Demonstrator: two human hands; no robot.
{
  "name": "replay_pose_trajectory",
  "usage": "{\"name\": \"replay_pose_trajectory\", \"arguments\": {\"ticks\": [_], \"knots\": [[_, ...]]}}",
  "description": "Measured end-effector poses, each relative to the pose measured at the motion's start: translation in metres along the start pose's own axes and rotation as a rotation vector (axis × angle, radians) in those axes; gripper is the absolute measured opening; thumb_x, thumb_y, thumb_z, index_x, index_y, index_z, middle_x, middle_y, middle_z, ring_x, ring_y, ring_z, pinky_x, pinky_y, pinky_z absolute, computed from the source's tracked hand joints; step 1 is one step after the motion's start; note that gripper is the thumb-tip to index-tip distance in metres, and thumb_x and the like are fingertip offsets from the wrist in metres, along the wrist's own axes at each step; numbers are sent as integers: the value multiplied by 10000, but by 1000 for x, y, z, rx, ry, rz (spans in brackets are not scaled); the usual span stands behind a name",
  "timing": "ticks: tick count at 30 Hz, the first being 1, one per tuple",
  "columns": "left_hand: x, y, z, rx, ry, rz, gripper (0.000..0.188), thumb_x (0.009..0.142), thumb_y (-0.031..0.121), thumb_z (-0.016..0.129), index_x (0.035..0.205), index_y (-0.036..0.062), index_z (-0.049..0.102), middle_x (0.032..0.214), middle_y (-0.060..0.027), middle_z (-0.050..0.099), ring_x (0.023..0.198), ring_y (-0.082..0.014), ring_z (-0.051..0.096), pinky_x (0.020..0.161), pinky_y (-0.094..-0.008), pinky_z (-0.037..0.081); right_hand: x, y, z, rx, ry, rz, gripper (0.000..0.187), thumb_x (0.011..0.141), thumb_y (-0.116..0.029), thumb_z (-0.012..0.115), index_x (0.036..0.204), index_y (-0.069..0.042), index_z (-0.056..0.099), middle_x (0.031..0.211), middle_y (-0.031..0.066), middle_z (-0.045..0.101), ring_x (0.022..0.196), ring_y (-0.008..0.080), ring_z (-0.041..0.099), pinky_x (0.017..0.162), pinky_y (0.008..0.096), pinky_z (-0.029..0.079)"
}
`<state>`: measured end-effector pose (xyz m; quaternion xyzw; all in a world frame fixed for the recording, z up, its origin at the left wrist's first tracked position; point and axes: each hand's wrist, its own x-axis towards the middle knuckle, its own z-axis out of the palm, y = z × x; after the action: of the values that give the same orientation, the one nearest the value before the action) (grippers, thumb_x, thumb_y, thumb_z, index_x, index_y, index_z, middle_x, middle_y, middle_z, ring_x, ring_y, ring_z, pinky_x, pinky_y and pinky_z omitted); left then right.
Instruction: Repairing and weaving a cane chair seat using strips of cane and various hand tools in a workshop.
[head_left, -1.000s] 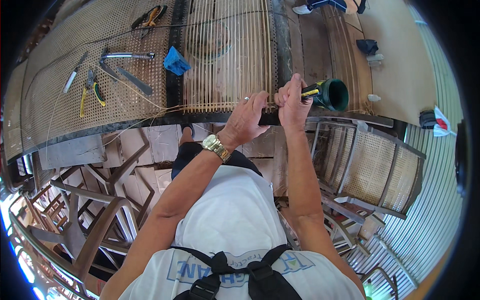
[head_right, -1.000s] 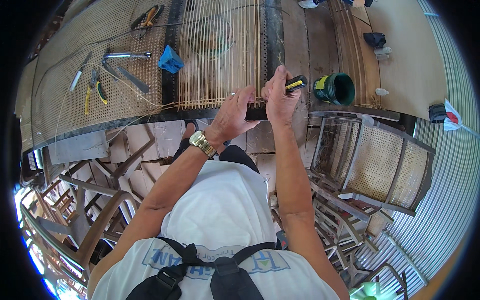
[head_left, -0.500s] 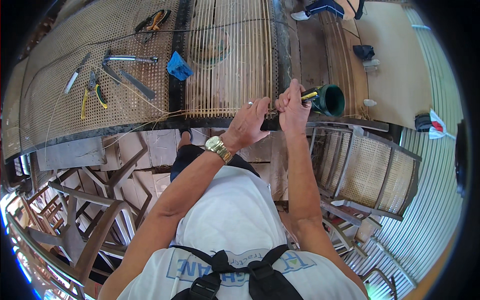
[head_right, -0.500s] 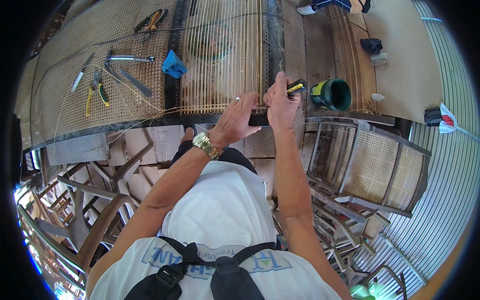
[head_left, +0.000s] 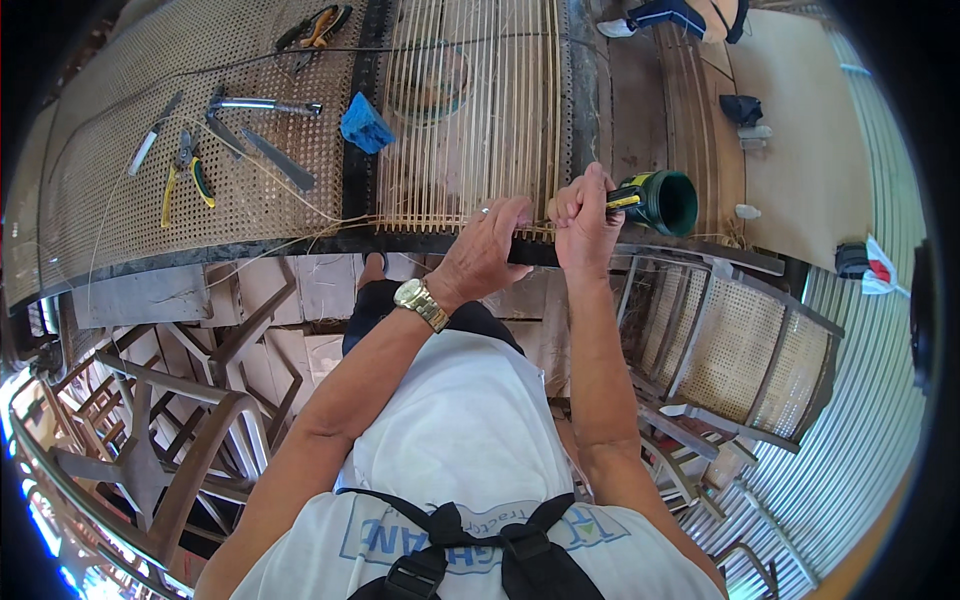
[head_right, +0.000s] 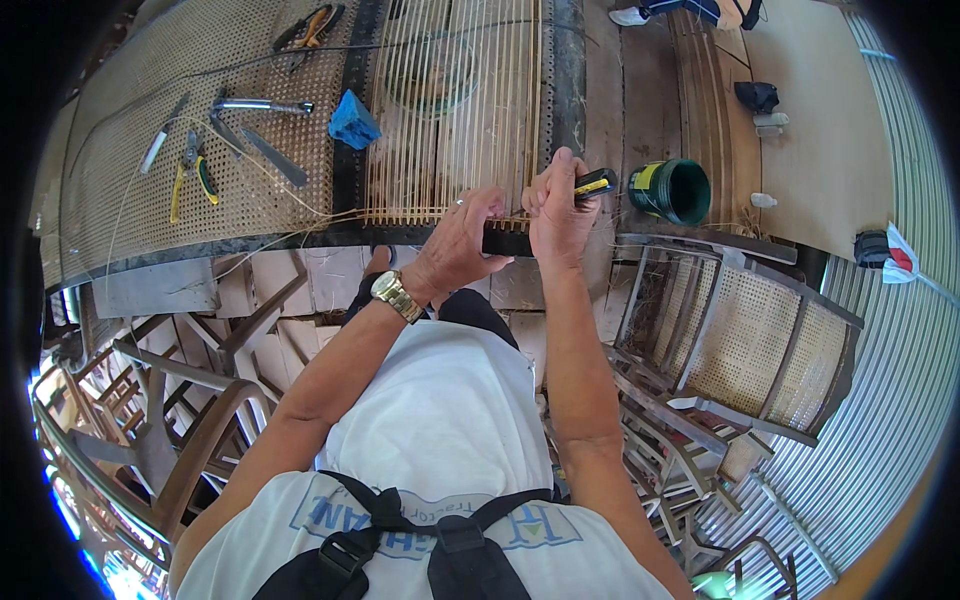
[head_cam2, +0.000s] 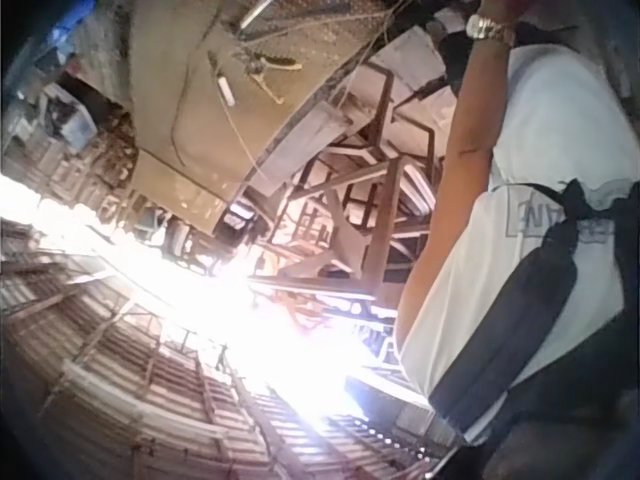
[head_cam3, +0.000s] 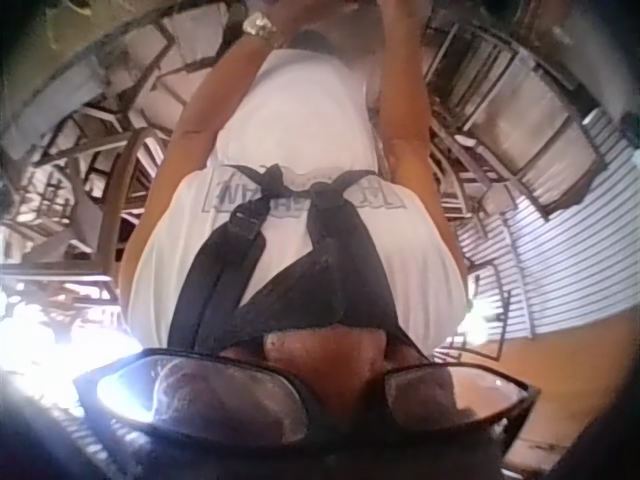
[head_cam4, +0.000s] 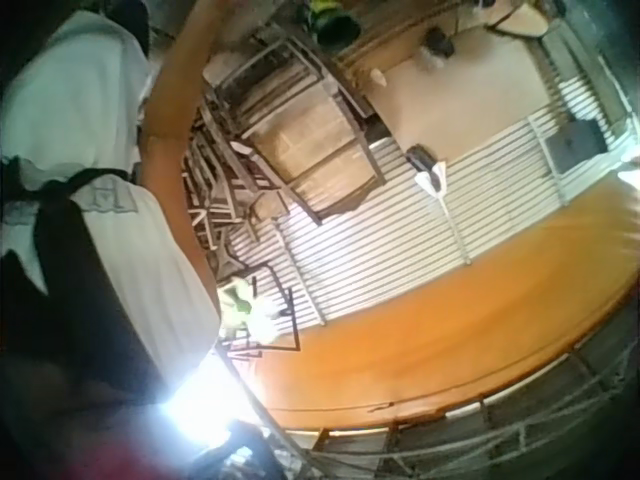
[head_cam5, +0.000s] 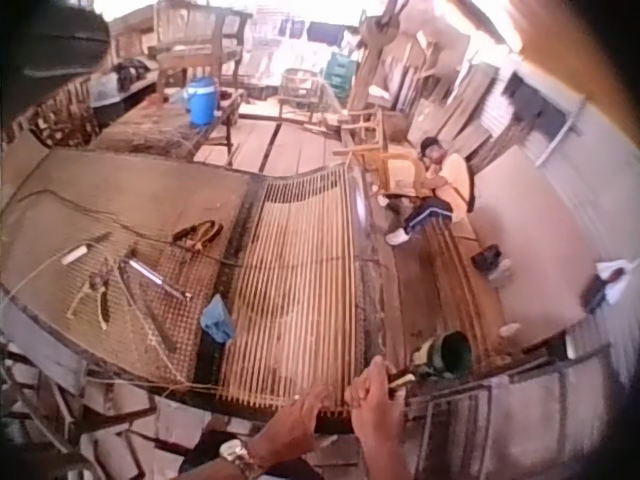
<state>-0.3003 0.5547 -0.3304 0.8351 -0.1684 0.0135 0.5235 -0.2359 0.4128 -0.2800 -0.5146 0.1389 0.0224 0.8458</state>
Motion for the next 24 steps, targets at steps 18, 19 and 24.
{"name": "replay_pose_trajectory", "arguments": {"ticks": [18,19,24], "knots": [[-1,0,-2,-18,-2,-36,849,637,96,898,1349,30,441,1188,-158,591,1114,-366,574,959,-440,466,-8,20,-8,-5,-7,-13,355,1042,-234,620,738,-150,457,594,-53,406,498,49,366,477,247,302],[0,0,-3,-20,0,-32,849,637,96,898,1349,30,441,1188,-158,591,1114,-366,574,959,-440,466,-10,20,-7,11,12,-20,356,1044,-226,612,735,-150,453,592,-52,403,494,49,364,478,246,299],[-27,-13,3,93,93,-67,846,662,144,904,1362,30,443,1295,-173,553,1210,-383,532,1010,-456,440,-2,0,-1,14,-27,4,368,1059,-227,575,725,-141,448,588,-32,408,484,77,362,493,271,315]]}}
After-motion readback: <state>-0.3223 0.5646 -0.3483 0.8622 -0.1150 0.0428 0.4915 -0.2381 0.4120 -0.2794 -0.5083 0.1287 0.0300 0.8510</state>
